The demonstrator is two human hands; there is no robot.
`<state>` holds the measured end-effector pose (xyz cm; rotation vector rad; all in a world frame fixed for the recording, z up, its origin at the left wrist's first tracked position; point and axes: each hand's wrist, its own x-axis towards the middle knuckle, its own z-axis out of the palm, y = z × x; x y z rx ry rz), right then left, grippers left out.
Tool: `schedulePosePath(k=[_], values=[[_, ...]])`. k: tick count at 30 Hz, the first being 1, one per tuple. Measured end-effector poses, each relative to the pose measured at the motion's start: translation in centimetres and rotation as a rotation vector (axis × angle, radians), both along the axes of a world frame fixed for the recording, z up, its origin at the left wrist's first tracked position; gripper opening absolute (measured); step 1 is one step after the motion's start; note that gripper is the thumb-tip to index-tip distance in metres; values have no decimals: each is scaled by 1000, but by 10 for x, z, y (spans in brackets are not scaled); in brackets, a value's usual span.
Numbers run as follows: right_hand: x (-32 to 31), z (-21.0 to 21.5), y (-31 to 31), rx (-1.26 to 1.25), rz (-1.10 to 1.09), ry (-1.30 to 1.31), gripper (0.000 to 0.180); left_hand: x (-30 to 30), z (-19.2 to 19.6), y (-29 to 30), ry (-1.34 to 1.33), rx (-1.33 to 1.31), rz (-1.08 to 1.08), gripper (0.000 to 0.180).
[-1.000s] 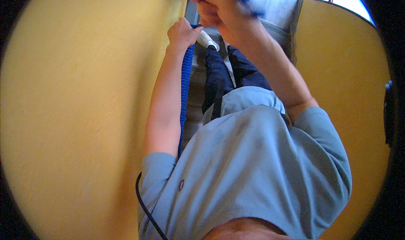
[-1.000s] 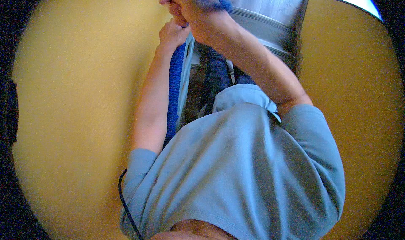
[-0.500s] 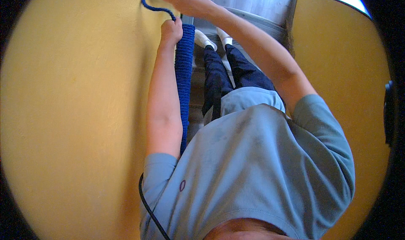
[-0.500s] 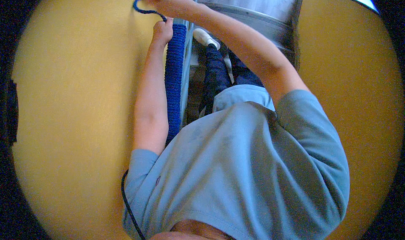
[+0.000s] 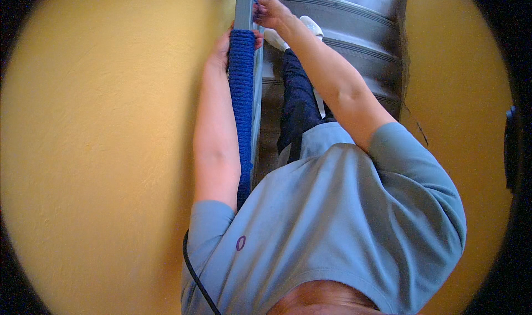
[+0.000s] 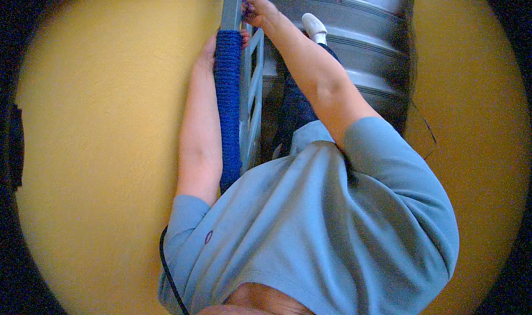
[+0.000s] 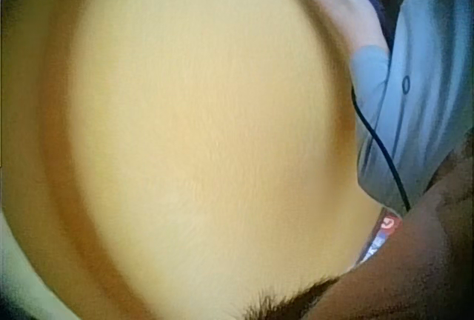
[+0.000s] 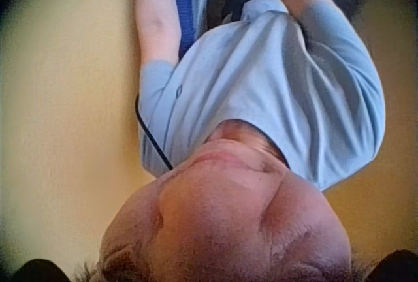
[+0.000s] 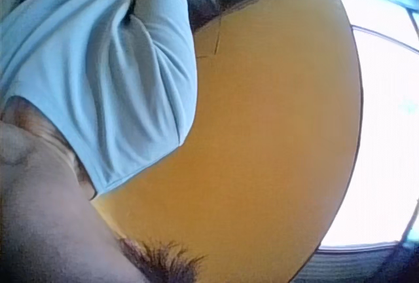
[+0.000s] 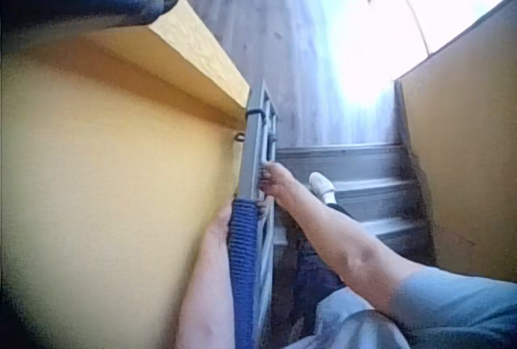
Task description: The person ties a blue rope around the side rail of a metal ladder. They repeatedly wrap the rope around the ladder's frame and pull it tight to secure it in place.
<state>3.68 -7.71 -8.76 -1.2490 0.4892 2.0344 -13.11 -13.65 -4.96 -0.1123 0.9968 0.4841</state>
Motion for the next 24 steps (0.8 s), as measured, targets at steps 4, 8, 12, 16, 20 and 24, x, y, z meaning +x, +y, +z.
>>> schedulePosePath(k=[4, 8, 12, 16, 20, 24], values=[[67, 39, -28, -253, -211, 36, 34, -3, -4, 2, 11, 27, -45, 66], [105, 116, -25, 73, -83, 70, 33, -2, 27, 6, 452, 185, -288, 60], [95, 170, 16, 504, 169, 302, 31, 31, 61, -3, 1328, 930, -674, 55], [36, 226, 38, 676, 517, -326, 32, 53, 69, 5, 1520, 990, -1008, 51], [17, 287, 59, 1697, 560, -1161, 35, 59, 70, 6, 1567, 976, -1020, 51], [10, 357, 90, 1396, 293, -837, 32, 61, 77, 12, 1595, 834, -955, 49]])
